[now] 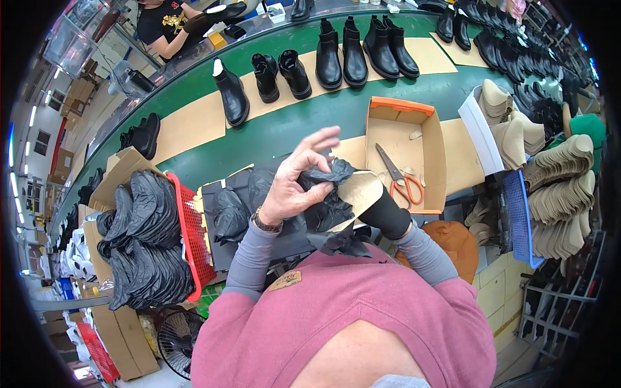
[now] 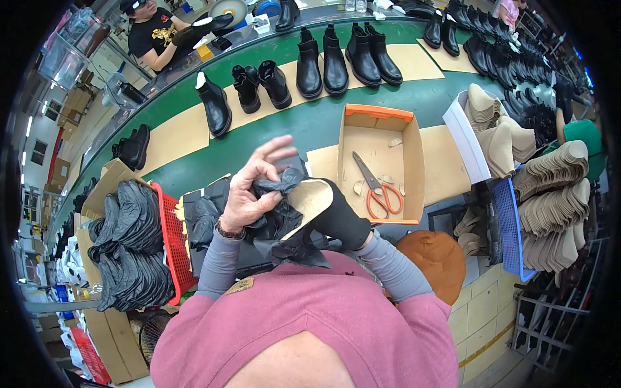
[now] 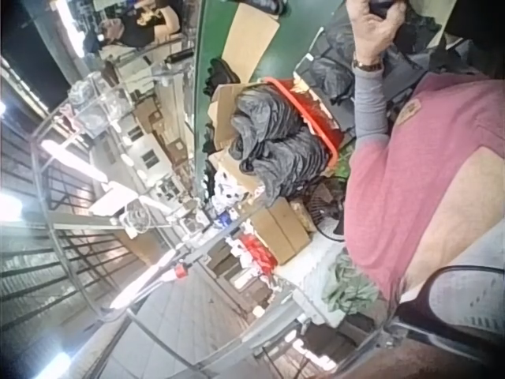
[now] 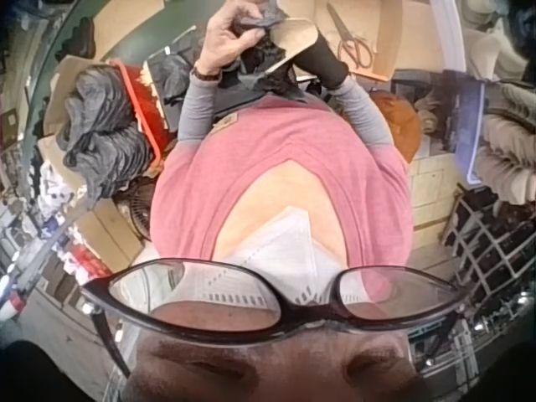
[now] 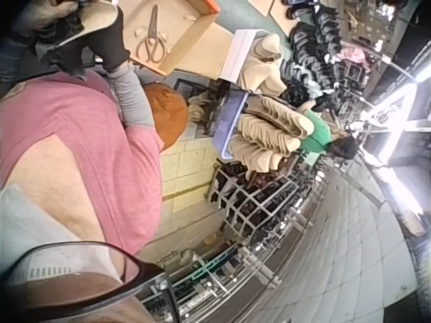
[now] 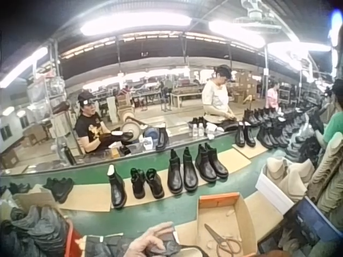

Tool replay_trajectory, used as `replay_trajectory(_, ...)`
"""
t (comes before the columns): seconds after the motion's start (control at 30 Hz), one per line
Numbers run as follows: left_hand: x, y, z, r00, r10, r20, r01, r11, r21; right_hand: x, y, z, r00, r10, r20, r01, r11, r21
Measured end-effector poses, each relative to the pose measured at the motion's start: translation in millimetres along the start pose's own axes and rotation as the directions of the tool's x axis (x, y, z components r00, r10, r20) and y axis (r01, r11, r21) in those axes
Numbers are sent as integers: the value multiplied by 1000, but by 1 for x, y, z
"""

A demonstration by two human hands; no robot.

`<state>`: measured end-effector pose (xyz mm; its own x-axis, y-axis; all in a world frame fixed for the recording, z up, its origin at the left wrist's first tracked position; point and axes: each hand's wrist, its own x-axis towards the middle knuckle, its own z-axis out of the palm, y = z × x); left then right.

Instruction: Manually inspect, trim loose threads from shoe inserts or components, and place them into a box for final packaging.

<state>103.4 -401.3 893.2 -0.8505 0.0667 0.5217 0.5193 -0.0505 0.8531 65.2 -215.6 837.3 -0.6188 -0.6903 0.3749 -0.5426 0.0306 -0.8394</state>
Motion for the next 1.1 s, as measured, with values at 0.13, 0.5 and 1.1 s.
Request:
replay_trajectory(0.13, -11, -3, -8, 985, -169, 34, 168, 985, 32, 0, -12, -2, 991, 132, -29, -127, 985, 118)
replay_trajectory(0.5, 12, -4, 0, 993, 36, 116, -84, 890, 449, 0, -61, -31, 816, 577, 29, -467, 629, 621)
replay_trajectory(1.1, 22, -15, 4, 990, -82, 113, 19, 881, 473, -85, 132, -63, 700, 701, -136, -493, 337, -802)
